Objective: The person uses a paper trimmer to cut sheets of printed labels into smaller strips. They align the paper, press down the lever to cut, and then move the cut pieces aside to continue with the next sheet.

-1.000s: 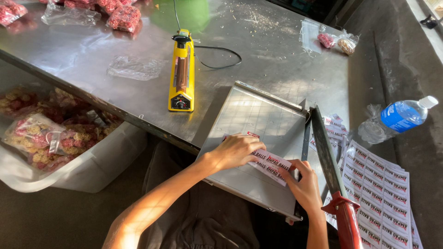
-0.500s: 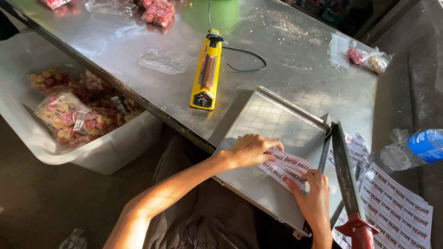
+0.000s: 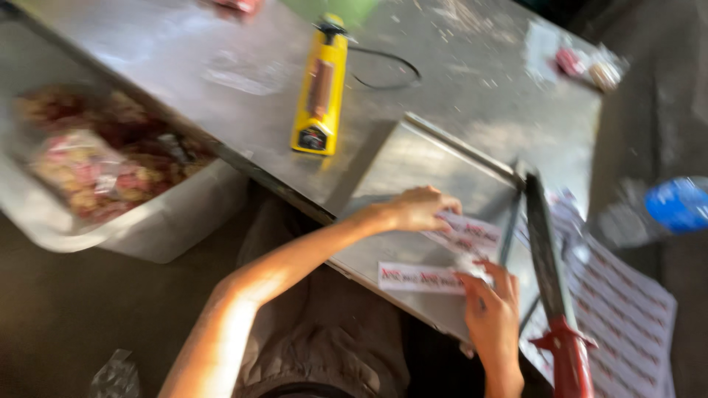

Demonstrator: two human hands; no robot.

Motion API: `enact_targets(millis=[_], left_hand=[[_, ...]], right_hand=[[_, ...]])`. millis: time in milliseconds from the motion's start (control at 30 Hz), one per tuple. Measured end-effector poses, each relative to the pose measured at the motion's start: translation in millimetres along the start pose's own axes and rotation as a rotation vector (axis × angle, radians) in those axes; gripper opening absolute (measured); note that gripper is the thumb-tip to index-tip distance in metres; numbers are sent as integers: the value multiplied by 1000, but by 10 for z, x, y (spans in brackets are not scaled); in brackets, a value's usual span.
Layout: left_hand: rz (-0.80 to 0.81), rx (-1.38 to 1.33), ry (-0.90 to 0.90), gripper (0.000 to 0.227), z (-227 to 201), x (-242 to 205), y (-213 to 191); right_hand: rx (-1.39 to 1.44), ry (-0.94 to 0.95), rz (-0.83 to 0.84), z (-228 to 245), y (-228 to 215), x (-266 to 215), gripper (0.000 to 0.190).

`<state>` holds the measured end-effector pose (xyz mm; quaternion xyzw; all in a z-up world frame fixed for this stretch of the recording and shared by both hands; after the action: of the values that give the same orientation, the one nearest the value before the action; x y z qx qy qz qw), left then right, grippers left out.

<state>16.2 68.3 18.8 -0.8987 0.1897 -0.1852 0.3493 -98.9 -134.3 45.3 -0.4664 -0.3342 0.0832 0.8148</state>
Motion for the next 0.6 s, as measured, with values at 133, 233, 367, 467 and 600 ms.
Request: enact_targets(millis=[133, 233, 367, 467, 600], left_hand=[[66, 118, 130, 27, -81, 133, 156], [107, 172, 61, 30, -75, 157, 181], [21, 224, 86, 34, -106, 166, 103], [-97, 275, 129, 36, -149, 143, 52], [-133, 347, 169, 24, -268, 51, 28]], right_hand=[[-35, -67, 5, 63, -18, -31, 39], [-78, -26, 107, 69, -3, -27, 43], [-112, 2, 101, 63, -32, -33, 38], [-101, -8, 76, 82, -62, -102, 35], [-66, -7, 54, 80, -99, -101, 32]])
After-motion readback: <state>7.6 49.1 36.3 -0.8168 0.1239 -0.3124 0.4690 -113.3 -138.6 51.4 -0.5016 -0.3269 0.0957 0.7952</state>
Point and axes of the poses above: each hand's wrist, its own x-axis towards the middle knuckle, its own y-axis out of the palm, z = x × y, the point moved 4 cm from there along x, towards the middle knuckle, and after that the axes turned 6 degrees about z, right-handed, at the moved point
